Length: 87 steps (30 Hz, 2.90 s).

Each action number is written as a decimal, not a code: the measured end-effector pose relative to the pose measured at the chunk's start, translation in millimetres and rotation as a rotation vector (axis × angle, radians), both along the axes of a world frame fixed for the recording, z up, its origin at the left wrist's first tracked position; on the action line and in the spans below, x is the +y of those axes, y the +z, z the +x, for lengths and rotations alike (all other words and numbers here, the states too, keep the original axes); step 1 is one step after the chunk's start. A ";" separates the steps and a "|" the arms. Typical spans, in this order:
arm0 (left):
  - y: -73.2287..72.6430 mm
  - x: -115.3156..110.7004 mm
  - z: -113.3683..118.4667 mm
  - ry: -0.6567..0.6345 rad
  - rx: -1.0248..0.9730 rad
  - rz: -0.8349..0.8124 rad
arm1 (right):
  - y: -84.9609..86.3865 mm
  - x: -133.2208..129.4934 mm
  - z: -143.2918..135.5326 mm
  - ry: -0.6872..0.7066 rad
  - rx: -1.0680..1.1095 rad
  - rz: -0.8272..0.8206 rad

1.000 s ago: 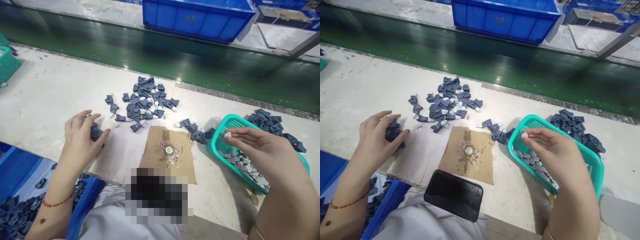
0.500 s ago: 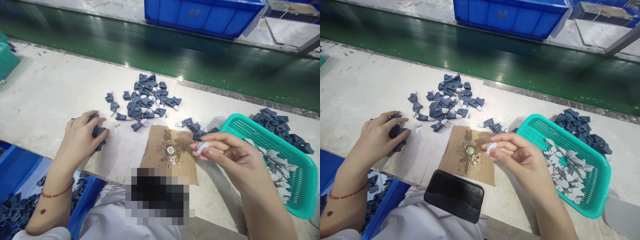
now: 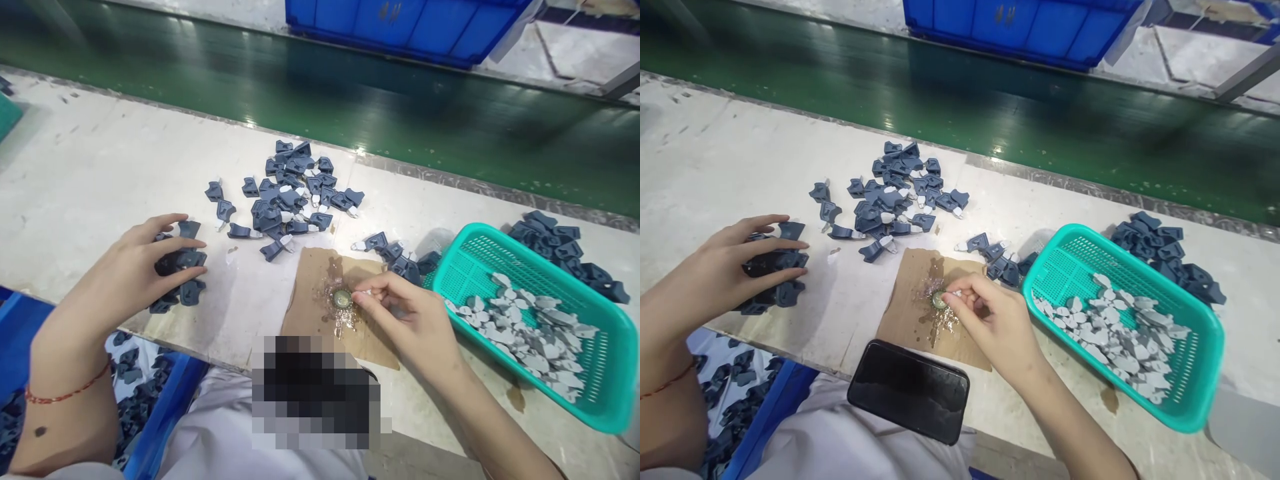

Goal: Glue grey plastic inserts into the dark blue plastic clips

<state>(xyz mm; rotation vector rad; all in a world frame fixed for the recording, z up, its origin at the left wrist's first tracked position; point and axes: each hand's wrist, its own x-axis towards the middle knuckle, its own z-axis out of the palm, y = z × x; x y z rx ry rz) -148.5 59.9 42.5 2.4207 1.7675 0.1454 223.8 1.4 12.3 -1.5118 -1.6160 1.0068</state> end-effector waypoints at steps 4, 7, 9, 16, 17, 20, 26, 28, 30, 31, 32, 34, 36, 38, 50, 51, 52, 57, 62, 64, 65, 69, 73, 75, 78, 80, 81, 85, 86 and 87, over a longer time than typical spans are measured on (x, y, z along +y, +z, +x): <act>-1.2 5.8 -7.5 -0.064 -0.004 -0.007 | -2.6 2.1 -2.8 0.001 0.210 -0.185; 0.1 4.7 -2.4 -0.058 -0.030 0.105 | -2.4 1.1 -2.4 0.000 0.233 -0.201; 3.0 -1.3 6.9 -0.006 -0.125 0.207 | -1.7 0.6 -1.2 -0.001 0.119 -0.099; 8.0 -37.2 59.3 0.315 -1.026 -0.015 | -2.2 3.1 -2.6 0.221 -0.339 0.375; 5.7 -40.8 66.0 0.280 -1.163 -0.134 | -3.2 3.4 -3.3 0.242 -0.365 0.402; -3.9 -48.4 83.4 0.187 -1.421 -0.489 | -6.5 4.0 -4.5 0.295 -0.439 0.427; -18.8 -60.0 115.3 0.152 -1.599 -0.771 | -3.2 3.1 -3.8 0.249 -0.353 0.362; -20.7 -63.1 124.2 0.145 -1.595 -0.769 | -0.5 1.7 -3.8 0.158 -0.230 0.260; -22.6 -65.1 131.0 0.127 -1.560 -0.751 | 0.5 0.7 -4.3 0.047 -0.056 0.116; -23.9 -65.6 133.5 0.112 -1.546 -0.741 | 0.2 0.7 -4.6 -0.005 0.051 0.042; -25.3 -65.7 135.5 0.097 -1.542 -0.739 | -0.5 1.1 -5.0 -0.047 0.163 -0.027; -28.8 -64.8 138.0 0.082 -1.544 -0.740 | -2.7 2.5 -5.4 -0.104 0.367 -0.135; -32.3 -62.7 139.0 0.072 -1.512 -0.660 | -4.7 4.1 -5.1 -0.123 0.506 -0.208; -35.3 -60.2 139.3 0.053 -1.425 -0.505 | -5.9 5.2 -4.6 -0.112 0.591 -0.253; -40.2 -65.0 147.1 0.151 -1.564 -0.641 | -0.8 3.9 -6.3 -0.037 0.659 -0.280; -40.7 -64.9 147.5 0.134 -1.569 -0.656 | 0.4 2.8 -7.2 -0.034 0.629 -0.259; -41.1 -64.6 147.8 0.115 -1.568 -0.663 | 1.6 1.5 -8.2 -0.034 0.595 -0.237; -41.8 -65.2 147.9 0.032 -1.487 -0.600 | 6.9 -3.6 -14.0 -0.048 0.510 -0.173; -41.5 -71.7 148.9 0.044 -1.434 -0.493 | 7.4 -4.0 -16.9 -0.050 0.511 -0.162; -40.7 -72.9 150.0 0.034 -1.407 -0.475 | 7.3 -3.7 -17.4 -0.048 0.502 -0.137; -40.1 -73.0 150.6 0.029 -1.397 -0.468 | 7.5 -3.6 -17.6 -0.048 0.495 -0.122; -38.5 -71.6 151.7 -0.008 -1.378 -0.454 | 8.8 -3.9 -18.6 -0.033 0.449 -0.098; -40.4 -72.4 150.4 -0.024 -1.342 -0.435 | 8.1 -6.3 -19.5 -0.013 0.399 -0.089; -41.6 -73.4 149.7 -0.027 -1.330 -0.424 | 7.1 -7.7 -19.7 -0.004 0.355 -0.073; -42.1 -74.0 149.0 -0.048 -1.302 -0.410 | 5.7 -9.6 -20.0 0.024 0.262 -0.041; -42.0 -74.2 148.7 -0.068 -1.266 -0.402 | 5.0 -10.5 -20.2 0.042 0.220 -0.019; -42.1 -74.3 148.5 -0.078 -1.252 -0.399 | 4.5 -10.8 -20.3 0.049 0.212 -0.007; -43.9 -75.1 148.3 -0.069 -1.241 -0.386 | 3.2 -10.7 -19.8 0.069 0.199 0.018; -44.4 -74.9 148.5 -0.064 -1.235 -0.388 | 3.3 -10.4 -19.5 0.074 0.195 0.019; -44.7 -74.5 148.8 -0.061 -1.231 -0.392 | 3.9 -10.3 -19.2 0.073 0.194 0.015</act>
